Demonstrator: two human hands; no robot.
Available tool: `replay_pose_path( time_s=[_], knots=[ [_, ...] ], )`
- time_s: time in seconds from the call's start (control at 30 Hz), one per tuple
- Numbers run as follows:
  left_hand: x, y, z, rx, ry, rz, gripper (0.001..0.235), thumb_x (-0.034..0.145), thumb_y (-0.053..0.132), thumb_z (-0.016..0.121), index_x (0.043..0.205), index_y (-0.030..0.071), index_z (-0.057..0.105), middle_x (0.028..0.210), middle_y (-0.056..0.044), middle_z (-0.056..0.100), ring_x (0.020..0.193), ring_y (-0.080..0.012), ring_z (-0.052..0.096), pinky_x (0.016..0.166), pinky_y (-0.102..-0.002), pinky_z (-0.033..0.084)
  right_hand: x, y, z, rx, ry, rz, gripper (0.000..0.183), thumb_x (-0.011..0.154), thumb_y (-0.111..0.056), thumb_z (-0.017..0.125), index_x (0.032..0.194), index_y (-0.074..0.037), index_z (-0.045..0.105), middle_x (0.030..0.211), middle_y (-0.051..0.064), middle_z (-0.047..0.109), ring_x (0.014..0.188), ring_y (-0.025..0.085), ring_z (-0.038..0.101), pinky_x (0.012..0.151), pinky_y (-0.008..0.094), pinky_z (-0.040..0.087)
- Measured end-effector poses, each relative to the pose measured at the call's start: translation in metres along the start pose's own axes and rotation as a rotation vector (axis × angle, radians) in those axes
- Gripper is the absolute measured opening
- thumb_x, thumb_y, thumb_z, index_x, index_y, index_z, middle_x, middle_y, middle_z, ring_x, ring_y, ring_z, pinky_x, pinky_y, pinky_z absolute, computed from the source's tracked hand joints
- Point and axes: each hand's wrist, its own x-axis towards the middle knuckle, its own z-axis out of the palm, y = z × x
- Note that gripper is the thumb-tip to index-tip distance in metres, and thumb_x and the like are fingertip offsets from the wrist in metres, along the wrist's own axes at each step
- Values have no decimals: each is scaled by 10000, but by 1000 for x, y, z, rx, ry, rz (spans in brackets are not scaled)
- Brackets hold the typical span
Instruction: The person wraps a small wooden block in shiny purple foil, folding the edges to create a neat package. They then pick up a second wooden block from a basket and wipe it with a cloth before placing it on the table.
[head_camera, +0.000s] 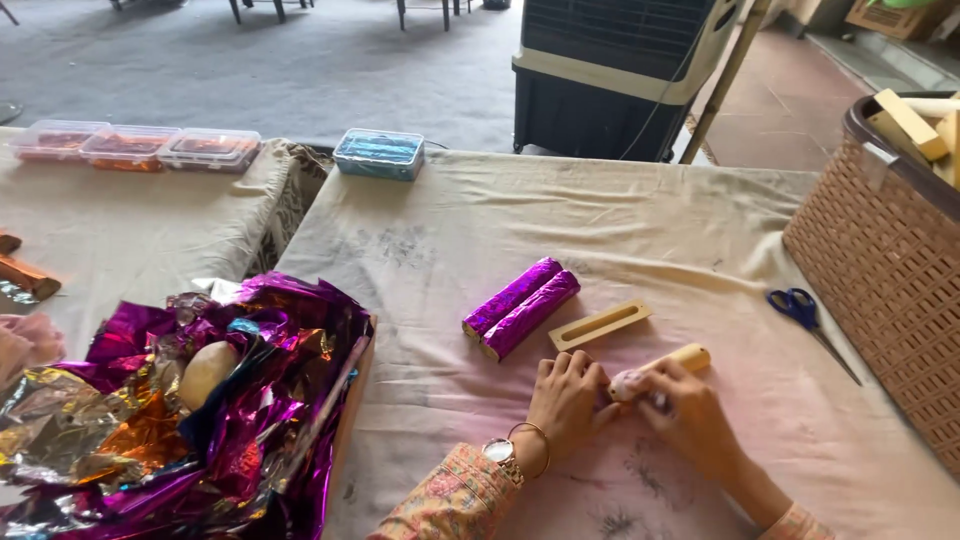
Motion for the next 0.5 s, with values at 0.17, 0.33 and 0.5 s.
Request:
replay_pose_path(
  time_s=[0.17,0.33,0.5],
  knots=[
    [0,3,-6,-76,-11,-13,464,861,534,750,1009,101,675,1060,-80,590,1084,-277,531,933,-447,373,7,13,-17,-132,90,192,169,766,-81,749,934,-85,760,1003,97,700,770,288,727,714,388,596],
    [9,-3,8,-31,11,33,456,793,478,783,1012,92,678,1072,-89,589,1074,-284,526,896,-441,378,2,1,-4,-198,119,-101,186,747,-89,745,933,-82,760,925,123,707,831,324,700,748,414,576],
    [4,1,-3,-53,-27,-30,440,788,466,801,994,99,674,1053,-87,585,1051,-286,533,880,-443,381,13,-3,-21,-171,44,137,237,735,-80,750,973,-73,753,984,126,733,763,298,730,709,400,596]
  ],
)
